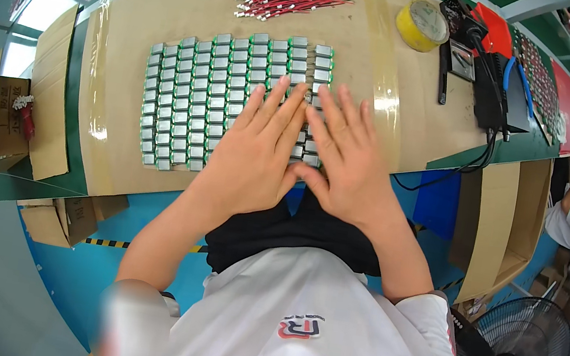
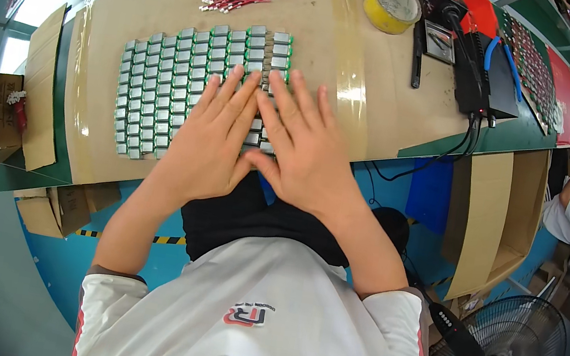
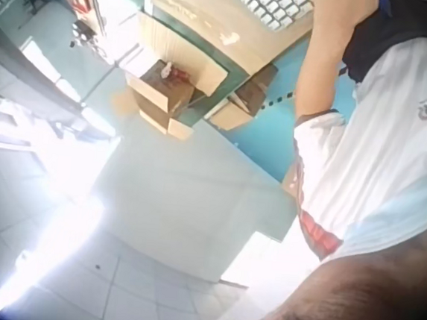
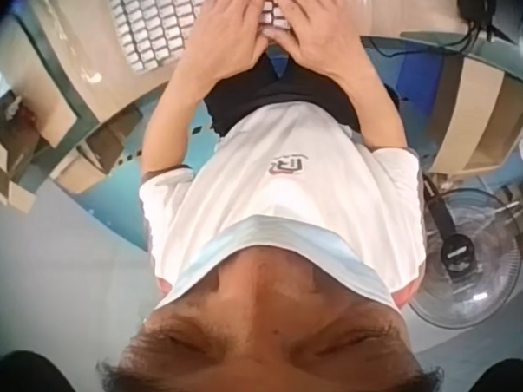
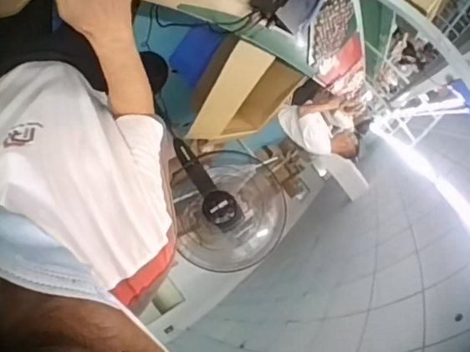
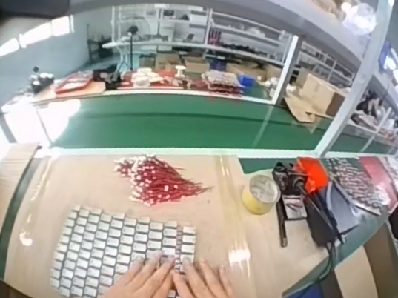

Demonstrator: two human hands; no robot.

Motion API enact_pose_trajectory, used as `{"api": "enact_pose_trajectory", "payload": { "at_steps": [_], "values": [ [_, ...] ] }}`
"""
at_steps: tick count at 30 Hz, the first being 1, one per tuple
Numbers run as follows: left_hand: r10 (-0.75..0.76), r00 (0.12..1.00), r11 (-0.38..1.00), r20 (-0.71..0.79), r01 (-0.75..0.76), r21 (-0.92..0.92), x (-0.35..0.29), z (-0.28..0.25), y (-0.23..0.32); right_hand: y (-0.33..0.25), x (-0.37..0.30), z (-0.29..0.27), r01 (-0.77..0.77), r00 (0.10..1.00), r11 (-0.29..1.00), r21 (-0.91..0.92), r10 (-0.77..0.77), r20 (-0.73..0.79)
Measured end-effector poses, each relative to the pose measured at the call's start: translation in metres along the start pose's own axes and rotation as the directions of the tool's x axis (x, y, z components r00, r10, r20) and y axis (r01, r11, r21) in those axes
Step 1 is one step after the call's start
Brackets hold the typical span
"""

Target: Soldering individual wires onto an array of small electronic components on a workbench.

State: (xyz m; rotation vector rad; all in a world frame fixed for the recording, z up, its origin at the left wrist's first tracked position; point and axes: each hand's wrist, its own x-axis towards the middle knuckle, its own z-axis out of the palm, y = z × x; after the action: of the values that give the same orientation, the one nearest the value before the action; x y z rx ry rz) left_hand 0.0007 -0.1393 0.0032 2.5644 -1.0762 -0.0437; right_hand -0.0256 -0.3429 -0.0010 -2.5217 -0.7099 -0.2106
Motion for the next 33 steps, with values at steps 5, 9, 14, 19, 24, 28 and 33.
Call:
{"api": "enact_pose_trajectory", "payload": {
  "at_steps": [5, 9, 14, 19, 24, 28, 33],
  "values": [
    [-0.019, 1.0, 0.999, 0.009, 0.019, 0.043, -0.006, 0.009, 0.002, 0.003, -0.017, 0.013, 0.021, 0.994, 0.998, -0.051, -0.016, 0.108],
    [-0.015, 1.0, 0.997, 0.01, 0.015, 0.077, -0.006, 0.01, 0.002, 0.005, -0.018, 0.011, 0.043, 0.992, 0.995, -0.085, -0.032, 0.125],
    [-0.017, 1.0, 0.995, -0.002, 0.018, 0.093, -0.007, 0.012, 0.002, 0.007, -0.019, 0.004, 0.036, 0.989, 0.993, -0.111, -0.019, 0.15],
    [-0.017, 1.0, 0.996, -0.025, 0.019, 0.087, -0.006, 0.011, 0.003, 0.016, -0.022, -0.007, 0.014, 0.986, 0.993, -0.116, 0.005, 0.166],
    [0.003, 0.999, 0.998, -0.053, 0.001, 0.065, -0.012, 0.011, 0.009, 0.016, -0.021, -0.011, -0.002, 0.991, 0.999, -0.049, 0.008, 0.135],
    [0.038, 0.995, 0.998, -0.095, -0.034, 0.043, -0.019, 0.013, 0.022, 0.024, -0.011, 0.005, -0.042, 0.98, 0.995, -0.086, 0.024, -0.199],
    [0.129, 0.945, 0.987, -0.3, -0.093, 0.133, -0.039, 0.026, 0.037, 0.03, 0.029, 0.019, -0.116, 0.923, 0.986, -0.118, 0.063, -0.38]
  ]
}}
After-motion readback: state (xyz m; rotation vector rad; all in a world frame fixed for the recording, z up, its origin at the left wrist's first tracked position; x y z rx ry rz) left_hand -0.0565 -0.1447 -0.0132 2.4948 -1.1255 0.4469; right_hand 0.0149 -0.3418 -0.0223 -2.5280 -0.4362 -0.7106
